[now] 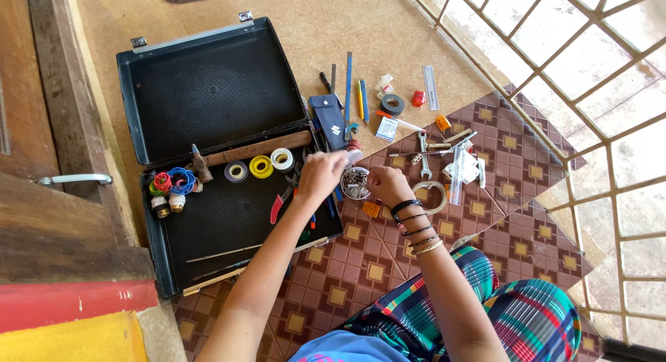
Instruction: The person sits on the floor and uses a utility knife to cut a white plastic ring, then wipes it with a cloth. They open a small plastic container, remove several metal pins, and place them back inside before closing the container.
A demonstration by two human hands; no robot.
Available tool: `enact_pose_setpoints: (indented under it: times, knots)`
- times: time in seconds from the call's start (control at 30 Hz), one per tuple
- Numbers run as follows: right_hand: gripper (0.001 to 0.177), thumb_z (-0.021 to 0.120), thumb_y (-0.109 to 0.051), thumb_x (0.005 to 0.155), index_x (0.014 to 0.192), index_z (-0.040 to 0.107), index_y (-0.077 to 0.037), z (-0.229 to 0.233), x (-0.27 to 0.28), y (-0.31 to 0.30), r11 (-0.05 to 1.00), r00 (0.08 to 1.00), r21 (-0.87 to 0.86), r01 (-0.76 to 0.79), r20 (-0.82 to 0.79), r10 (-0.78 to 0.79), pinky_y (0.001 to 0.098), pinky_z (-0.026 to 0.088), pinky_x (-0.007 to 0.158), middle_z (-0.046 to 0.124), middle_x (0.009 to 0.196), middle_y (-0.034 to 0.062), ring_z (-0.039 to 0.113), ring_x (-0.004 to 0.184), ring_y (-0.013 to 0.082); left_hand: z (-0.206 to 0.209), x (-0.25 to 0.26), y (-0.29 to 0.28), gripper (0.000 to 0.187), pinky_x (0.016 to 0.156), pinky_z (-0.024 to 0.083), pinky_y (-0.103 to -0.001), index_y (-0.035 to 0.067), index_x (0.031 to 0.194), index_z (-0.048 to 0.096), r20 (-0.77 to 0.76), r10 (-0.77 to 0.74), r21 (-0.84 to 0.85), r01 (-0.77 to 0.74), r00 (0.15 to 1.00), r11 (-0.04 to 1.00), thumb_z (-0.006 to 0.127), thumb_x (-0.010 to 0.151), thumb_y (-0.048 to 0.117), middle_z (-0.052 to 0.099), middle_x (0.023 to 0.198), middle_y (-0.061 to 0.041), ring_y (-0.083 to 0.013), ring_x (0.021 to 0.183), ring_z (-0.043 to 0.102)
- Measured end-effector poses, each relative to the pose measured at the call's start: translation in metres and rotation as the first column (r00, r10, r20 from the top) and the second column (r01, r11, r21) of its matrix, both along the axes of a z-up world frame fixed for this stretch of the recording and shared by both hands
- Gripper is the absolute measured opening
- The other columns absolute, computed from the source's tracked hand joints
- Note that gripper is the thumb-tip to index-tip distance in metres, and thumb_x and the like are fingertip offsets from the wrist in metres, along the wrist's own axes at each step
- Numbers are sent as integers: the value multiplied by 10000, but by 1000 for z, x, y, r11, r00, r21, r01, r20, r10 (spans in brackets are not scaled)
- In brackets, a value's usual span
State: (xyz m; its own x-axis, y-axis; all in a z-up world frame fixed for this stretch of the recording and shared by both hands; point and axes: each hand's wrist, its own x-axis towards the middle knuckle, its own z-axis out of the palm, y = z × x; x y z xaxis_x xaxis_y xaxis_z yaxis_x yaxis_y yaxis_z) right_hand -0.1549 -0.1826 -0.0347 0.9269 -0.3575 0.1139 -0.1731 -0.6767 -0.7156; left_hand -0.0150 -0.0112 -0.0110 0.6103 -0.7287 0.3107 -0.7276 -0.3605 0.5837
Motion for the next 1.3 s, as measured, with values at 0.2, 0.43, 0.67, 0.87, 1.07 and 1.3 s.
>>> enact_pose_setpoints:
  times: [0.2, 0.43, 0.67, 0.87, 1.07, 1.3]
  knots:
    - [214, 842, -173, 776, 870, 719, -25, 2, -1, 13, 994, 993, 96, 50, -108, -40, 334, 569, 646, 728, 737, 97, 719, 663, 201, 8, -24, 5, 288, 786, 568, -409, 117, 1063, 804, 126, -81, 33, 77, 989, 996, 821, 819, 268, 762, 747, -115, -234, 654, 714]
    - [121, 743, -87, 840, 948, 728, -35, 1, -12, 9, 944, 997, 322, 75, -1, -79, 285, 600, 665, 759, 797, 61, 744, 715, 117, 1, -25, 2, 321, 813, 583, -397, 83, 1063, 792, 42, -80, 122, 75, 996, 990, 834, 826, 296, 775, 797, -119, -229, 653, 731]
    - [177, 798, -73, 794, 933, 704, -17, 0, -20, 1, 978, 997, 190, 82, -16, -80, 295, 587, 729, 741, 839, 69, 727, 784, 153, 4, -26, 0, 550, 812, 605, -369, 82, 1277, 697, -17, -108, 121, 109, 994, 987, 848, 796, 303, 770, 1018, -133, -225, 796, 746]
    - [141, 736, -43, 826, 963, 704, -43, -8, -21, 1, 980, 995, 188, -62, 84, 47, 299, 585, 774, 753, 870, 57, 735, 823, 146, 28, -20, 1, 650, 862, 611, -348, 124, 1381, 622, -227, -59, 169, 99, 972, 981, 835, 800, 324, 717, 1204, -109, -224, 892, 753]
    - [211, 779, -58, 789, 971, 675, -32, -17, -23, 9, 998, 995, -67, -19, 101, 26, 364, 576, 732, 682, 930, 125, 704, 808, 260, 34, -27, -5, 893, 1002, 533, -401, 152, 1488, 483, -181, -125, 336, 181, 975, 924, 894, 717, 340, 608, 1354, -142, -285, 1140, 659]
    - [214, 790, -125, 833, 945, 635, -28, -19, -26, 11, 990, 990, 50, 132, 33, -133, 368, 582, 728, 725, 871, 114, 735, 788, 268, 20, -33, -23, 1178, 1114, 430, -443, 116, 1554, 351, -111, -169, 486, 202, 979, 851, 991, 596, 361, 426, 1464, -212, -348, 1287, 524]
